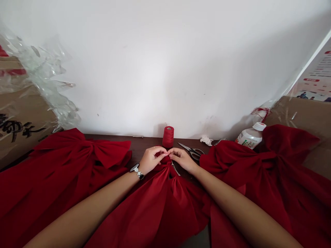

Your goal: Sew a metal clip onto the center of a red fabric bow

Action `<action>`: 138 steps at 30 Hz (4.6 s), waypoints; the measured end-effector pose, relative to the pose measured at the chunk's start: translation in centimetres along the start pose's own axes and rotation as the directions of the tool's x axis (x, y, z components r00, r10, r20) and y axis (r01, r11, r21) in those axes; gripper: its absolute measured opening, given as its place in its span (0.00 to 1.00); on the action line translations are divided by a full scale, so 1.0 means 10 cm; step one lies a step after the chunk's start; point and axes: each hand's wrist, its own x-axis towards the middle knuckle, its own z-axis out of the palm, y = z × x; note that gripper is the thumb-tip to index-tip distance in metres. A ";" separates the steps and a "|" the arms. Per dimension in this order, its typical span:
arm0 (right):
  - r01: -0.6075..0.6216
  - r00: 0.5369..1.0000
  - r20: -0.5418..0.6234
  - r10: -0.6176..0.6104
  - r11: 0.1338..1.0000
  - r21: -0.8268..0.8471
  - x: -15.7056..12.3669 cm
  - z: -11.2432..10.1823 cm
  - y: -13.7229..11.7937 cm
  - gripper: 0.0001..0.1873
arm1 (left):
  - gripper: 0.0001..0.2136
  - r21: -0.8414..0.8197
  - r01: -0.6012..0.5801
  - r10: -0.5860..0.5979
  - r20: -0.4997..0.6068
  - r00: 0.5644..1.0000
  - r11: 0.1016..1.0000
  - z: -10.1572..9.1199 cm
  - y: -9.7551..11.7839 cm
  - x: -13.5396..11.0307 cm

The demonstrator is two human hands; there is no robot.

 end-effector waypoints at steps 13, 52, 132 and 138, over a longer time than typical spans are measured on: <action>-0.019 0.999 0.045 0.018 1.000 0.013 0.00 -0.02 -0.04 0.20 | 0.07 0.040 -0.110 0.111 -0.010 0.994 0.993 0.00 -0.07 -0.01; -0.128 0.986 0.155 0.066 0.893 0.432 -0.16 0.01 -0.31 0.23 | 0.20 -0.583 0.421 -0.150 0.455 0.878 0.695 -0.14 -0.11 0.06; 0.112 0.992 -0.015 -0.126 0.927 -0.359 -0.08 -0.10 -0.14 0.11 | 0.04 -0.061 0.131 -0.113 0.241 0.964 0.989 0.06 0.00 0.03; 0.178 0.967 -0.082 -0.240 0.873 -0.453 -0.07 -0.06 -0.19 0.10 | 0.07 0.073 0.103 -0.119 0.257 0.959 0.992 0.06 0.01 0.05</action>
